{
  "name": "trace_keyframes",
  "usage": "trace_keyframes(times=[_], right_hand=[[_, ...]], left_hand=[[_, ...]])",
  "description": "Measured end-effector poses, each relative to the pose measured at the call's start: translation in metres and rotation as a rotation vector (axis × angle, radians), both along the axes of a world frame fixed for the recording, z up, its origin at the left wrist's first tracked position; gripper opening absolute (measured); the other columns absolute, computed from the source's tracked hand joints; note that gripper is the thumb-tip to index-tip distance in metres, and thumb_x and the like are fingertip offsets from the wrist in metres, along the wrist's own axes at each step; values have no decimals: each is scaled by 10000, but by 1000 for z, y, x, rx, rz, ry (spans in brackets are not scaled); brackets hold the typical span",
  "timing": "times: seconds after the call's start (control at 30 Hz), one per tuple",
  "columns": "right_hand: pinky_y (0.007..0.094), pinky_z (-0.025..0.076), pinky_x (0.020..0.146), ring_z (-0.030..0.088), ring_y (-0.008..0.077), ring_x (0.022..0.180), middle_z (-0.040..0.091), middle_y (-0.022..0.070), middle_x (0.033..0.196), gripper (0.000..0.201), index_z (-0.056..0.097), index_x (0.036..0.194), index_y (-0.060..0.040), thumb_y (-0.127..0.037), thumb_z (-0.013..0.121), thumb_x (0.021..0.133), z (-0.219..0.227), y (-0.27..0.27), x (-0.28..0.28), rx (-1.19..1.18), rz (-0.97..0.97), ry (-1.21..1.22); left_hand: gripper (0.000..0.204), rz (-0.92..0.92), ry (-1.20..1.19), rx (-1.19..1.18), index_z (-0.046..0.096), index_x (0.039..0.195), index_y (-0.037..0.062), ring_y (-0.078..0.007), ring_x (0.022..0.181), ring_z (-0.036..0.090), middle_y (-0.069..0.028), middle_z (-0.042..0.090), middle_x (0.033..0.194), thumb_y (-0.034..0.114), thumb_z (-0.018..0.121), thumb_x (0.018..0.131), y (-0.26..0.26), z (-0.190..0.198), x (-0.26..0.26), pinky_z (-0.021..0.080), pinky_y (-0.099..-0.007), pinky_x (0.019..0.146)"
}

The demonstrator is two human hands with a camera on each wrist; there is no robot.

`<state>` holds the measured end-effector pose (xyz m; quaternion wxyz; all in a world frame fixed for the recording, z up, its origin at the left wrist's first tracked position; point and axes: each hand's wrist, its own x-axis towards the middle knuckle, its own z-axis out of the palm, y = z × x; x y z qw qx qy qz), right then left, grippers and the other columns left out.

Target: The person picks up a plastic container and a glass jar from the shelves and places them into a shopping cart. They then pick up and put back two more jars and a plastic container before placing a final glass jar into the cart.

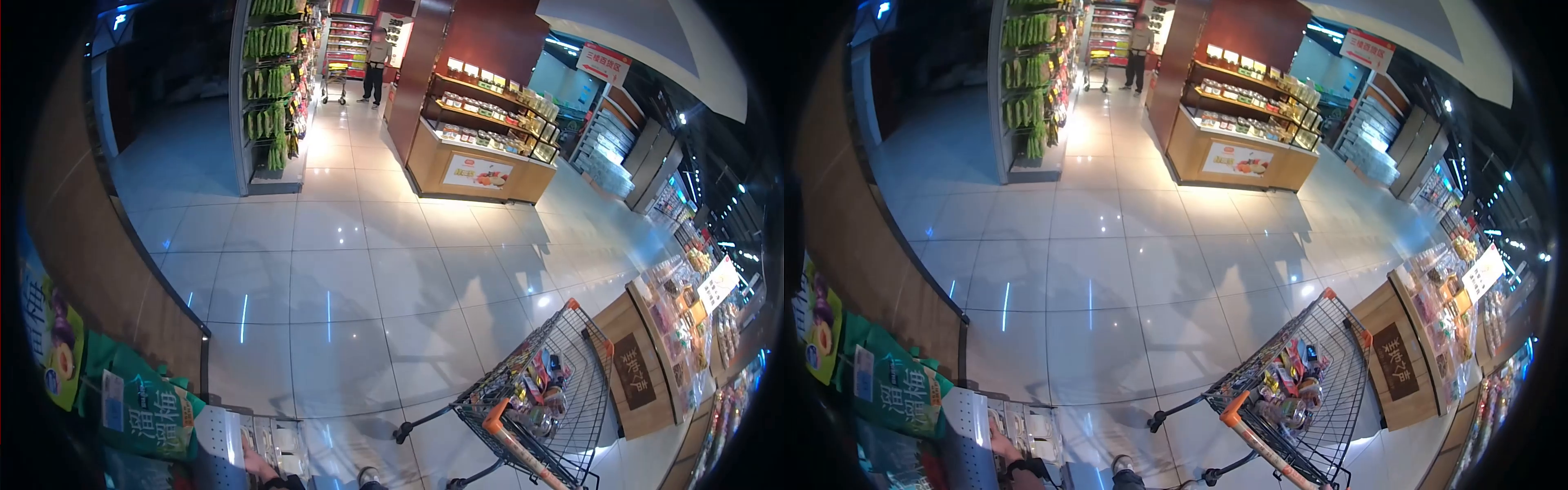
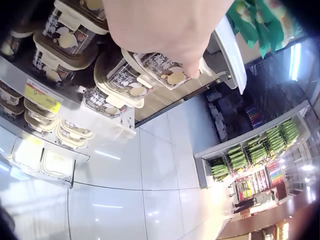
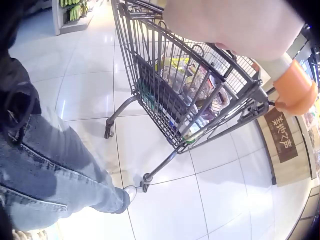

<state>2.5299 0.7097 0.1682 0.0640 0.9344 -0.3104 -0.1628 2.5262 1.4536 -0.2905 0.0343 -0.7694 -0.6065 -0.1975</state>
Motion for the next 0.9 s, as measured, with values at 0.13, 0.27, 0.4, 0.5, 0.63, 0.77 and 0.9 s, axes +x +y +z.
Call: trace_keyframes(times=[0.13,0.27,0.4,0.5,0.63,0.77,0.9], right_hand=[[469,392,960,635,305,974,678,108,1036,325,627,1129,-219,-388,582,854,-5,-4,-2,-33,-22,-12],[459,393,951,638,297,944,687,95,975,290,638,1091,-228,-370,590,843,-5,-2,-3,-51,38,-66],[442,400,925,638,283,904,683,80,912,255,648,1060,-231,-343,608,834,-5,-5,-6,-76,64,-92],[431,411,856,633,256,856,676,65,902,241,655,1038,-227,-324,649,818,2,3,-6,-85,194,-224],[414,356,1048,582,362,721,584,143,714,180,576,902,-53,-130,667,767,-85,-76,-29,0,329,-603],[420,458,857,626,345,756,652,126,798,223,595,909,-84,-175,676,722,-46,-33,-13,-198,314,-360],[408,488,667,630,331,719,644,117,772,199,589,886,-88,-198,654,734,-60,-44,-12,-180,357,-494]], left_hand=[[767,-76,-630,30,447,1370,-30,-320,1214,513,-209,528,1329,365,764,794,-42,50,11,425,-427,1010],[782,-19,-487,-106,516,1319,-32,-394,1191,509,-285,492,1325,389,812,730,-89,112,33,433,-469,990],[706,-85,-449,-47,548,1324,43,-456,1179,484,-316,446,1333,341,808,738,-130,132,45,425,-494,995],[718,-173,-613,-292,541,1350,91,-446,1254,418,-297,375,1397,370,801,742,-166,155,48,409,-488,1022],[753,-234,-298,-399,500,1394,250,-500,1245,407,-324,379,1385,517,761,741,-201,208,51,402,-559,1000],[697,-579,-467,-289,559,1327,82,-372,1114,581,-261,571,1261,302,831,725,-217,232,53,441,-465,975],[631,-646,-710,-709,541,1319,-8,-227,1145,569,-205,554,1317,165,800,770,-250,292,64,441,-340,979]])
